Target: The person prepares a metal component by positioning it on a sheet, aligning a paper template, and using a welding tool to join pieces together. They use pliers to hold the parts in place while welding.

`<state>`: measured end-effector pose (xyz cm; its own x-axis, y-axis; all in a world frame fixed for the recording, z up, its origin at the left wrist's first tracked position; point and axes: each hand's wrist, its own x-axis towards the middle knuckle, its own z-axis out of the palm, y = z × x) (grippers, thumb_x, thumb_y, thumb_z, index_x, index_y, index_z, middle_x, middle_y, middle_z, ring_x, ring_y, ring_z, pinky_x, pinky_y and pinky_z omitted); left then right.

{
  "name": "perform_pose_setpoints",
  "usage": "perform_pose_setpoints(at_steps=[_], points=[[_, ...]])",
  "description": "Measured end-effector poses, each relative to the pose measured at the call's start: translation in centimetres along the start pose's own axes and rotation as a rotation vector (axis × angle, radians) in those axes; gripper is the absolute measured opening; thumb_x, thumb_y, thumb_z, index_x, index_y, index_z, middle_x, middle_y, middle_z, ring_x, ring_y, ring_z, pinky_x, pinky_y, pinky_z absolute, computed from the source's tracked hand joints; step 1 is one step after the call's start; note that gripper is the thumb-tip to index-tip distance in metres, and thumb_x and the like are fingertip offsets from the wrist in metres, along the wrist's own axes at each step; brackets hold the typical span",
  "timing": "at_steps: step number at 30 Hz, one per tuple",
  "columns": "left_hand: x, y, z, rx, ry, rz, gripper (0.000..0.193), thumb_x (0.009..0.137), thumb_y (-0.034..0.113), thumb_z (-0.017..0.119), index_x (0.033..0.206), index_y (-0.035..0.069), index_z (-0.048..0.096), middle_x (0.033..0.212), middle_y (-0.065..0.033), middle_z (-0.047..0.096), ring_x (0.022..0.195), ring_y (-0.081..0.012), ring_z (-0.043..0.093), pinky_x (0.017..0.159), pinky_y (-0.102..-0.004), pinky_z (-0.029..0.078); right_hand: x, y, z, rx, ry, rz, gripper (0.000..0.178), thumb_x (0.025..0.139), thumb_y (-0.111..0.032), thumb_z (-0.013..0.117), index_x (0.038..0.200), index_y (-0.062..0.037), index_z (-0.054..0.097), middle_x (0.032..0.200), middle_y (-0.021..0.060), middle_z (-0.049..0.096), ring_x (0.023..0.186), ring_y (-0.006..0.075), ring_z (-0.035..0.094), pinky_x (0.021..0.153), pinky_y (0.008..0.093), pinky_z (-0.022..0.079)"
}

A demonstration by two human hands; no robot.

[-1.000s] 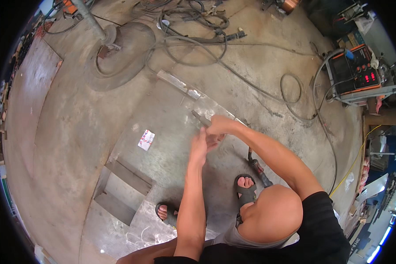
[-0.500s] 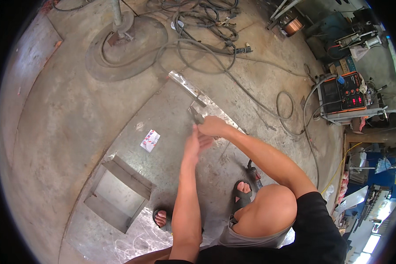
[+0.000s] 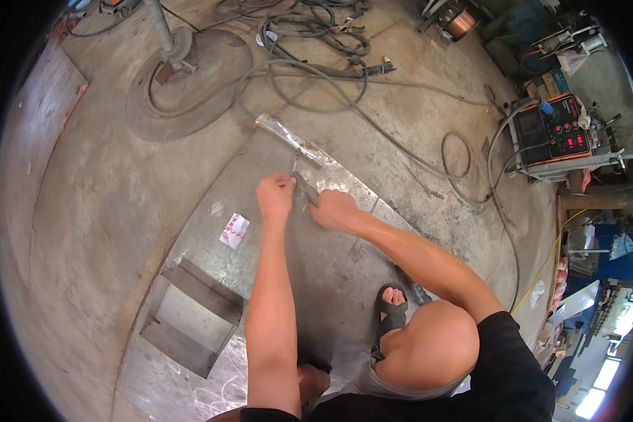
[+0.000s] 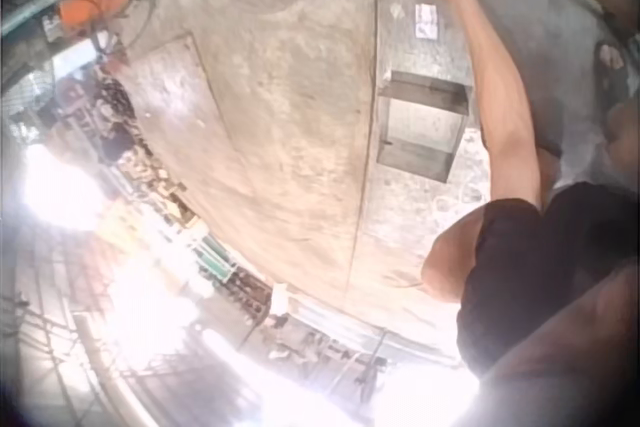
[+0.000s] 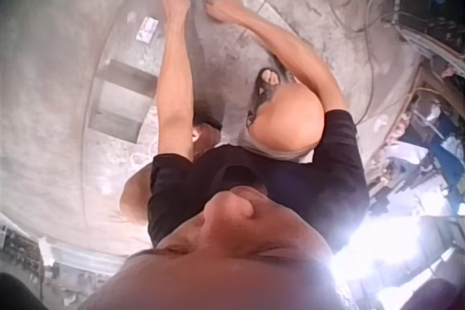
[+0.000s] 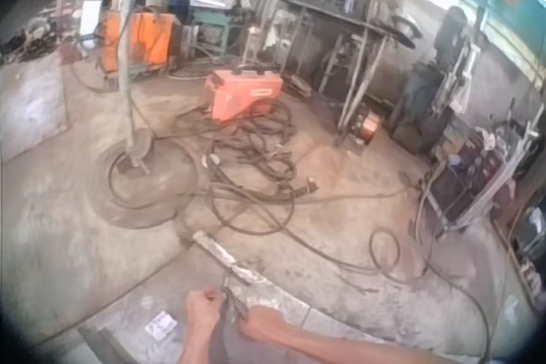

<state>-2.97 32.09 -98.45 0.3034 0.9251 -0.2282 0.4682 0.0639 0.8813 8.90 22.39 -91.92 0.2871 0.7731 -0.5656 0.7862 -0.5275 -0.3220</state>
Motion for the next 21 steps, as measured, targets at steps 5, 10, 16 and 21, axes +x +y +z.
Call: perform_pose_setpoints(at_steps=[5, 10, 16, 21], points=[[-0.9, -0.9, 1.0, -0.287, -0.079, -0.077, 0.024, 0.089, 0.012, 0.074, 0.103, -0.008, 0.074, 0.083, -0.0137, 0.076, 0.071, -0.0164, 0.073, 0.065, -0.0291, 0.057, -1.4, 1.8, -0.6, 0.076, -0.019, -0.016, 0.053, 0.094, -0.044, 0.057, 0.095, 0.0070, 0.070, 0.093, 0.0296, 0.071, 0.090, 0.0463, 0.069, 0.082, 0.0516, 0.054], [-1.8, -0.3, 1.4, -0.187, -0.112, -0.051, 0.023, 0.093, 0.011, 0.072, 0.105, -0.009, 0.073, 0.084, -0.0132, 0.075, 0.071, -0.0158, 0.072, 0.064, -0.0284, 0.059, -1.7, 4.4, 0.3, 0.117, 0.006, -0.098, 0.048, 0.091, -0.040, 0.060, 0.092, 0.0062, 0.072, 0.093, 0.0283, 0.072, 0.091, 0.0455, 0.070, 0.083, 0.0535, 0.055], [-2.1, -0.1, 0.2, -0.297, -0.176, -0.062, 0.022, 0.093, 0.009, 0.071, 0.104, -0.010, 0.072, 0.083, -0.0137, 0.075, 0.073, -0.0175, 0.073, 0.065, -0.0296, 0.059, -2.0, 4.9, -0.8, 0.149, -0.066, -0.172, 0.044, 0.090, -0.038, 0.060, 0.093, 0.0047, 0.073, 0.092, 0.0283, 0.072, 0.090, 0.0453, 0.070, 0.082, 0.0536, 0.055], [-3.0, 0.2, 0.0, -0.311, -0.197, -0.117, 0.023, 0.093, 0.008, 0.072, 0.104, -0.012, 0.071, 0.087, -0.0151, 0.074, 0.074, -0.0190, 0.073, 0.068, -0.0304, 0.061, -2.2, 6.4, 0.2, 0.204, -0.101, -0.201, 0.042, 0.090, -0.036, 0.060, 0.093, 0.0040, 0.070, 0.090, 0.0282, 0.071, 0.089, 0.0449, 0.070, 0.080, 0.0524, 0.054]])
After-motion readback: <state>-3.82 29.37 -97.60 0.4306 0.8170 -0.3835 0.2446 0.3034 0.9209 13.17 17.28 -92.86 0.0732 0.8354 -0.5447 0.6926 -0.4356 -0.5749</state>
